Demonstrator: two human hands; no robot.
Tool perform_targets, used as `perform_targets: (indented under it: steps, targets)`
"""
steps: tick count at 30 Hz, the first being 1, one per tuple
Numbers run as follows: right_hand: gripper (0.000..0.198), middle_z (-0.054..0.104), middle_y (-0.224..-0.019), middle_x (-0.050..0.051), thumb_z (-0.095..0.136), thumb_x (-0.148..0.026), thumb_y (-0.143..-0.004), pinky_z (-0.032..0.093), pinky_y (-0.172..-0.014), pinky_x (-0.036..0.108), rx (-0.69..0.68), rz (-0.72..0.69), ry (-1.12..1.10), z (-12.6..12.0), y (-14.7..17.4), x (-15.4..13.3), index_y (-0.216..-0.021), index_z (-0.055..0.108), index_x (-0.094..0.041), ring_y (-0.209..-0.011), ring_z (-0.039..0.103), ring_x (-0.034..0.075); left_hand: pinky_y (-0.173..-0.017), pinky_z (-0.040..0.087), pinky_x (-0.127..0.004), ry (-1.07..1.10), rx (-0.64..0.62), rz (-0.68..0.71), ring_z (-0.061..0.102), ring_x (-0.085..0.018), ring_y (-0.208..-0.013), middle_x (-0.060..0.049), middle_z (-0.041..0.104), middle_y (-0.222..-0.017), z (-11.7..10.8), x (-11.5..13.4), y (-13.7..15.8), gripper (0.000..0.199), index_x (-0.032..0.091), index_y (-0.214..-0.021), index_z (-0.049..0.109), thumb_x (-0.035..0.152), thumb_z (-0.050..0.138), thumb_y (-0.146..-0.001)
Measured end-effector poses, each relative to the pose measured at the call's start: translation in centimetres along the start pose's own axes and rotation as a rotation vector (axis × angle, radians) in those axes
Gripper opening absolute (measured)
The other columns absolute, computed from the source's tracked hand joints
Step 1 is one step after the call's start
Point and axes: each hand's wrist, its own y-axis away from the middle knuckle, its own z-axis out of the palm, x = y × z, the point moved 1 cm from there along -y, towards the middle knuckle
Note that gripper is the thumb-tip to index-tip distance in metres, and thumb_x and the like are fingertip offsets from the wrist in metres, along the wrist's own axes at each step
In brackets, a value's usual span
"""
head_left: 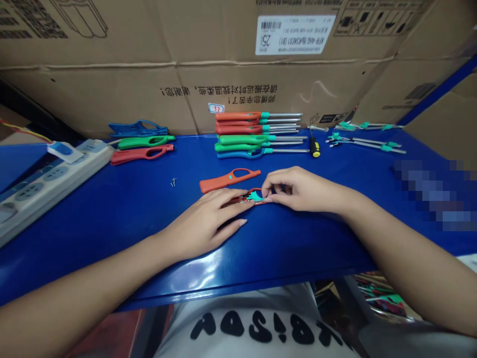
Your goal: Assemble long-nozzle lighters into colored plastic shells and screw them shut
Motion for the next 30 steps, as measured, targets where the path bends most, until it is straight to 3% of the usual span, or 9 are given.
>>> perform_targets:
  steps: [30]
  targets:
    - [0.011,0.062,-0.073,-0.001,0.060,-0.017,-0.087,0.037,-0.056,0.023,-0.031,0.007,-0.002,0.11,-0.05,-0.07,-0.094,0.069,-0.018,-0.060,0.048,0.011,-0.113,0.041,-0.048,0.069,0.004,-0.016,0.049,-0.027,-0.135,-0.009,0.054,-0.142,0.19,-0.10,-0.27,0.039,0.028,-0.141,0.055,0.028,0.050,-0.102]
